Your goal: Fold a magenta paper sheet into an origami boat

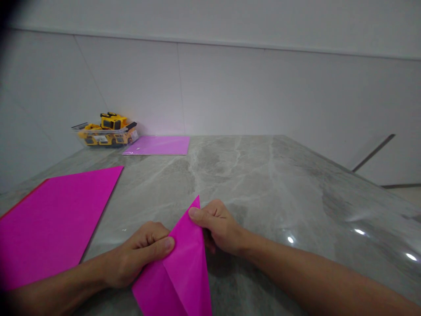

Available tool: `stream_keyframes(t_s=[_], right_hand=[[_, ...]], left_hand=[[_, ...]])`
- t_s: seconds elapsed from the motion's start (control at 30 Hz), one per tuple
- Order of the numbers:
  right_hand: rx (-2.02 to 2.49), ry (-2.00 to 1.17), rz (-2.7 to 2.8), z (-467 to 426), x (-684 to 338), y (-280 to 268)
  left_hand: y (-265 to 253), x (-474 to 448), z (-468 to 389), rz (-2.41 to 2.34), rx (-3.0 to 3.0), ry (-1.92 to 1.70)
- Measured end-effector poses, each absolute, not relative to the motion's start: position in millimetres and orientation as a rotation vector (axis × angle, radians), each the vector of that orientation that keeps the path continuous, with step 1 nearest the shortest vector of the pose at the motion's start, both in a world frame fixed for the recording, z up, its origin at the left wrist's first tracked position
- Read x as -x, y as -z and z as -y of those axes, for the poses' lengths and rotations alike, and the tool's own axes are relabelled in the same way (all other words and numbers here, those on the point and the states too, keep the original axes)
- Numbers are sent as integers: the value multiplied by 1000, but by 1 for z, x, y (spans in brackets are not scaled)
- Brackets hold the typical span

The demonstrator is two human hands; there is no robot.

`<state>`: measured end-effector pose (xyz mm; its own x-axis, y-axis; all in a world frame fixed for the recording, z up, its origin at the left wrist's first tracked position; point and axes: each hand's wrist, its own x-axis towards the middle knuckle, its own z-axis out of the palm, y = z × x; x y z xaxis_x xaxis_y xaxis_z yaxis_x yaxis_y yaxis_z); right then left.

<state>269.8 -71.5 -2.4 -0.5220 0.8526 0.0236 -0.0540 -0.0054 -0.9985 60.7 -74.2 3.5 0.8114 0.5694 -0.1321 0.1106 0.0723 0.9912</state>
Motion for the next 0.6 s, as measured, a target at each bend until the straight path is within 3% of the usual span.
stream_keyframes(t_s=[0.6], right_hand=[[914, -1501, 1578, 70, -266, 0]], left_hand=[[-4, -64, 75, -616, -1566, -373]])
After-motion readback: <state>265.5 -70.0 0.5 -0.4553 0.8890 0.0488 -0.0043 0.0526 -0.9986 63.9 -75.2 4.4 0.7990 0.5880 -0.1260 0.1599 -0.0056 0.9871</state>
